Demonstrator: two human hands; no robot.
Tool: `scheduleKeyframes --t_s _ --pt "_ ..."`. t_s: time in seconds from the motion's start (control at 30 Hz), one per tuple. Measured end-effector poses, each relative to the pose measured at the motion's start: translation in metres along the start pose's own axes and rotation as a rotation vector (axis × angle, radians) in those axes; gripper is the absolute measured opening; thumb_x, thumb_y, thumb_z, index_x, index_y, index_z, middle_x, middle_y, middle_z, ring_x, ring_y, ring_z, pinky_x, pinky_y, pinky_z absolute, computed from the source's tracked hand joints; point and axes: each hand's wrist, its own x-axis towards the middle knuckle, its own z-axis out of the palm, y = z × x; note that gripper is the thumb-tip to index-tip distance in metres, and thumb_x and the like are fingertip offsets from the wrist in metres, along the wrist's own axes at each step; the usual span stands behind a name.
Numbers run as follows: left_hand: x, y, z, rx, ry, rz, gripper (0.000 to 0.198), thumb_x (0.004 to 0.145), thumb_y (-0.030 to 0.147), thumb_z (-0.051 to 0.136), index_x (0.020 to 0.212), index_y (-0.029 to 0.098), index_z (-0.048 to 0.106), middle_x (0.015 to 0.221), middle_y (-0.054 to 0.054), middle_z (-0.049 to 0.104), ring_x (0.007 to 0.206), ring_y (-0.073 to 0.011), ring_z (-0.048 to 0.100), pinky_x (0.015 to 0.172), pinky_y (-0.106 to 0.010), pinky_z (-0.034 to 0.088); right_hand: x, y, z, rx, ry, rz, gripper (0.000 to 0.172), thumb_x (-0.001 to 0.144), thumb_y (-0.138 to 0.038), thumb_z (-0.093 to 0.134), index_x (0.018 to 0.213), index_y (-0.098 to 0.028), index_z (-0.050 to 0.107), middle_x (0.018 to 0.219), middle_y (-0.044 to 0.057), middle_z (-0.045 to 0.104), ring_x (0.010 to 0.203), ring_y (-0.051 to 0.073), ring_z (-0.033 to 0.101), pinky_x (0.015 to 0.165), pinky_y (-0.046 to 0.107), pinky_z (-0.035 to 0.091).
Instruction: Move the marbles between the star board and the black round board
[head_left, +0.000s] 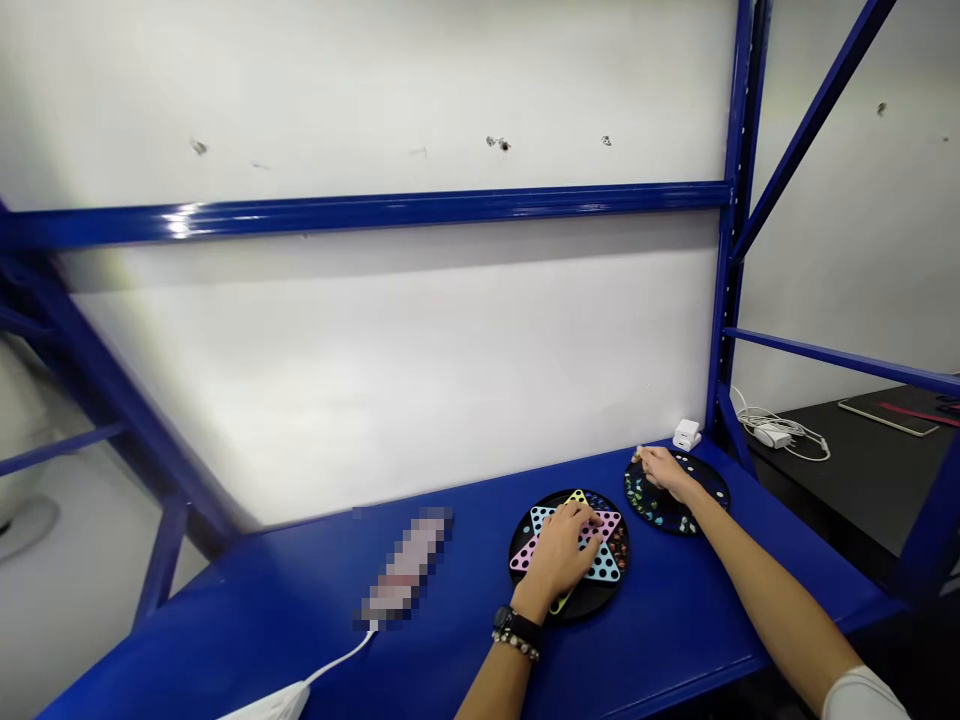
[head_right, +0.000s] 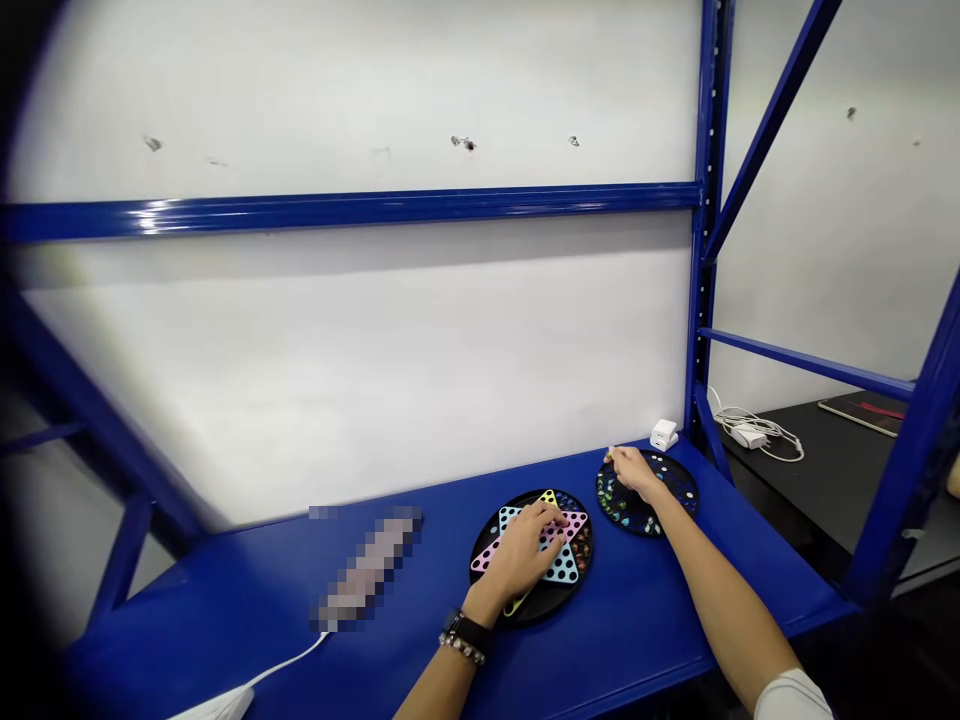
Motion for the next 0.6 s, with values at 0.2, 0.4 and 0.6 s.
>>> scheduleKeyframes --t_s 0.2,0.4,0.6 --pt "-0.001 0.0 0.0 0.009 0.0 -0.011 0.016 0.087 0.028 0.052 0.097 0.024 0.063 0.109 -0.004 0.064 0.105 -0.0239 0.057 0.094 -0.04 0.043 -0.005 -0.013 -0.007 0.734 -0.216 0.166 0.033 0.092 -0.046 0.044 0.084 -0.017 0.056 0.051 -0.008 0.036 0.035 0.004 0.018 0.034 0.018 0.015" --pt "-0.002 0.001 -0.001 0.01 0.003 -0.007 0.015 0.087 0.027 0.052 0.097 0.025 0.063 0.108 -0.004 0.064 0.105 -0.0229 0.057 0.094 -0.038 0.043 -0.006 -0.014 -0.008 0.758 -0.146 0.215 0.027 0.091 -0.037 0.049 0.071 -0.019 0.045 0.059 -0.005 0.047 0.037 0.003 0.025 0.035 0.016 0.015" --pt "-0.002 0.0 0.0 -0.005 0.007 -0.009 0.015 0.086 0.027 0.052 0.096 0.025 0.063 0.108 -0.003 0.063 0.105 -0.0228 0.057 0.094 -0.039 0.043 -0.014 -0.013 -0.028 0.235 -0.08 0.055 0.036 0.089 -0.048 0.05 0.066 -0.021 0.042 0.049 -0.009 0.034 0.038 0.005 0.018 0.039 0.02 0.013"
